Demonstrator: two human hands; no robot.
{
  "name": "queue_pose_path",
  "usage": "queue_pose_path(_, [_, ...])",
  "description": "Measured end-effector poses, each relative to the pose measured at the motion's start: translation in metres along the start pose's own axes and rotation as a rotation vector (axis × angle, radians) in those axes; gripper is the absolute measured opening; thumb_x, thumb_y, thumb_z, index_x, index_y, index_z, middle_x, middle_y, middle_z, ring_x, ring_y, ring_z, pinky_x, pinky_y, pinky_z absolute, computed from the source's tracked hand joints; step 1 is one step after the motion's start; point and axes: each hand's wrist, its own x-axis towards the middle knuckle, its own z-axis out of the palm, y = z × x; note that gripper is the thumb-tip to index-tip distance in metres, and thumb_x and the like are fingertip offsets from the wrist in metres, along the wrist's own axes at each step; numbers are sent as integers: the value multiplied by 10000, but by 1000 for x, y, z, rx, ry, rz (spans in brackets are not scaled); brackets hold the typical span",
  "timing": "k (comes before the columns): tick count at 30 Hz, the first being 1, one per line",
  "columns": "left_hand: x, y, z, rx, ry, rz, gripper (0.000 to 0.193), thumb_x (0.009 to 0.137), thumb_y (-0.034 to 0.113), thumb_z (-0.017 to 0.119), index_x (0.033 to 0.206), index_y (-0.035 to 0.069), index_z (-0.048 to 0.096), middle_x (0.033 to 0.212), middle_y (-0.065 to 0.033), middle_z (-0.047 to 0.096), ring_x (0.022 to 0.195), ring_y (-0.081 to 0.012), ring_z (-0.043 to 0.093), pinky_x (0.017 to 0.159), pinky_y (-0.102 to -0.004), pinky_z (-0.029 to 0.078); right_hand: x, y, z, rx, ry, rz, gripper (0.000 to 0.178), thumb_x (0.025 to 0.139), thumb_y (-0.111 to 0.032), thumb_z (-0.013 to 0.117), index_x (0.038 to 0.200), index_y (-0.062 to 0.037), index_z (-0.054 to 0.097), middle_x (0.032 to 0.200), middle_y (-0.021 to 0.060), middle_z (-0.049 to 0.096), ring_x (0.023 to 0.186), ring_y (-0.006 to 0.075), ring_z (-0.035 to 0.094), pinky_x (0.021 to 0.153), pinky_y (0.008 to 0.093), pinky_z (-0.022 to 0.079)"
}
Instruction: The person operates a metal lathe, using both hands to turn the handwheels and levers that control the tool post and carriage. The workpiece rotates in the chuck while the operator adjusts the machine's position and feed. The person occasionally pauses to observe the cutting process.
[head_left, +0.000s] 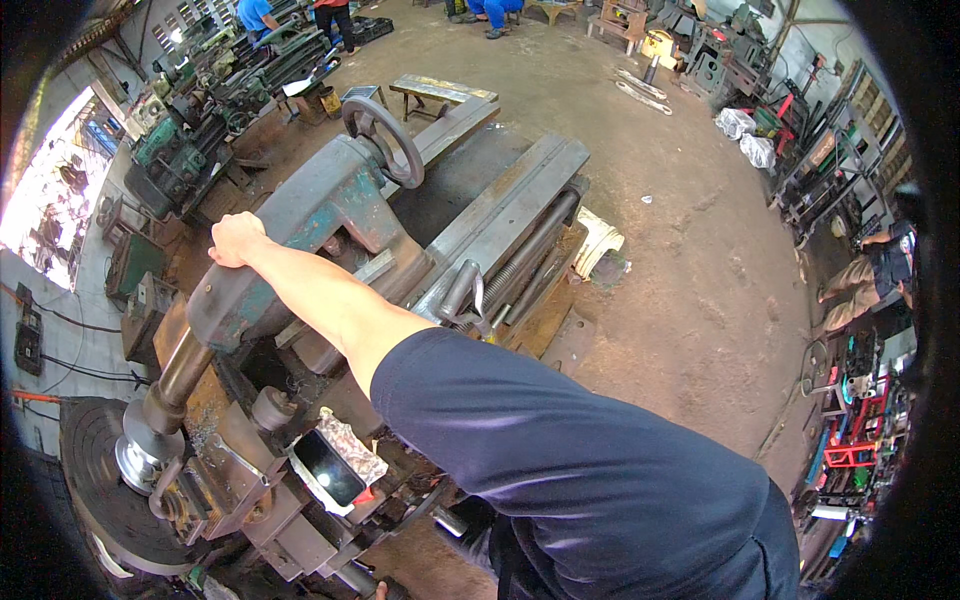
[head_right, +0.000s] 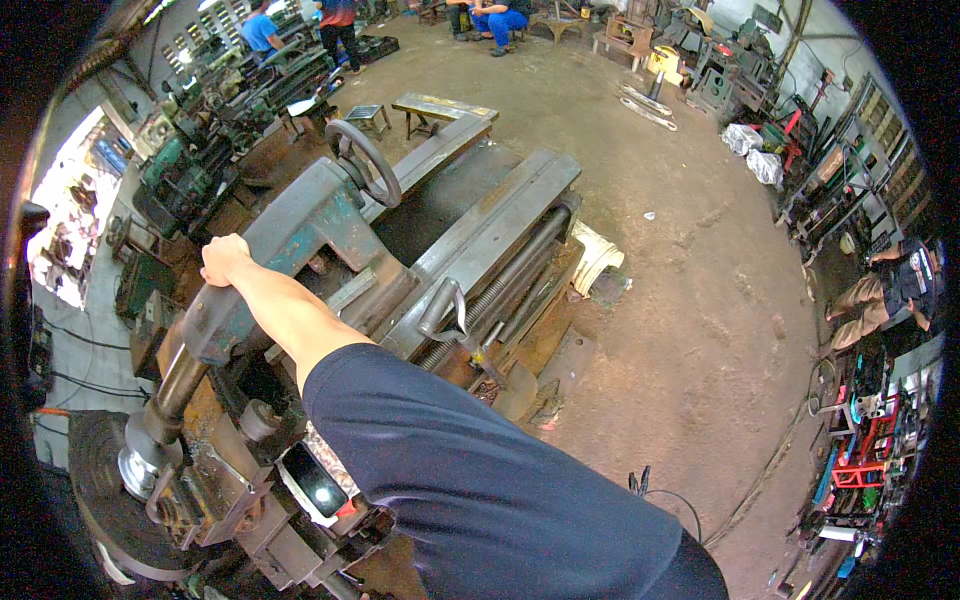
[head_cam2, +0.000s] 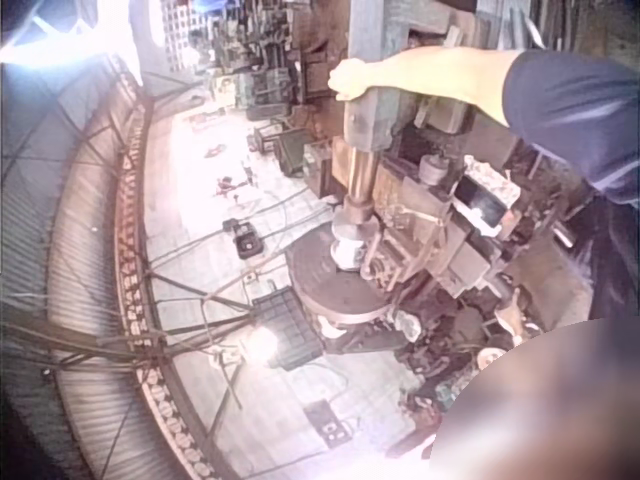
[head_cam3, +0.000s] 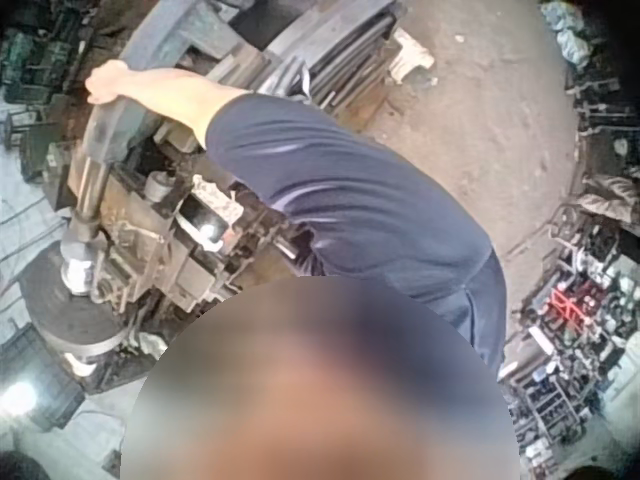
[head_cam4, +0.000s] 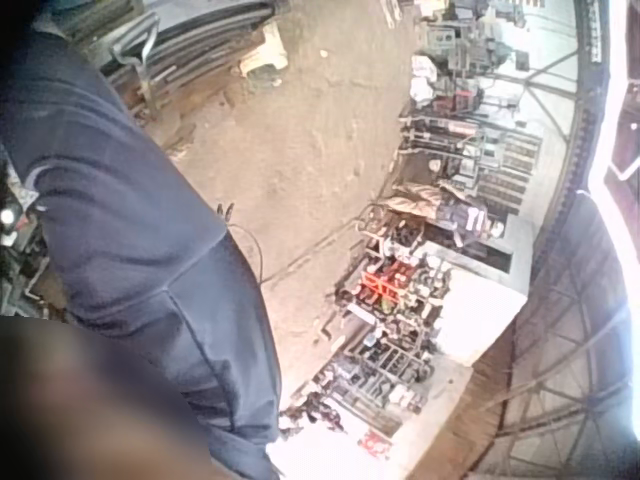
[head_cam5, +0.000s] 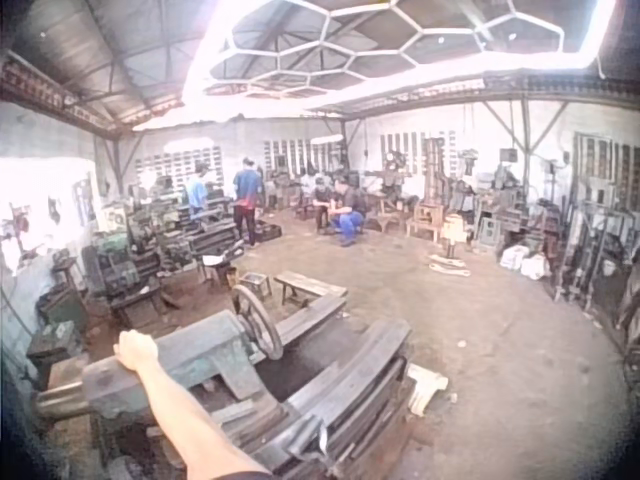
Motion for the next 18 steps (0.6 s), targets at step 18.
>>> queue_pose_path(18, [24,-72,12,141,-9,165,868,809,454,811,1426,-25,433,1034,-227,699,523,-286,590,548,-398,530,5,1,2,45,-11,6,424,876,-411,631,1014,-29,749,1095,184,718,1017,331,698,890,439,550])
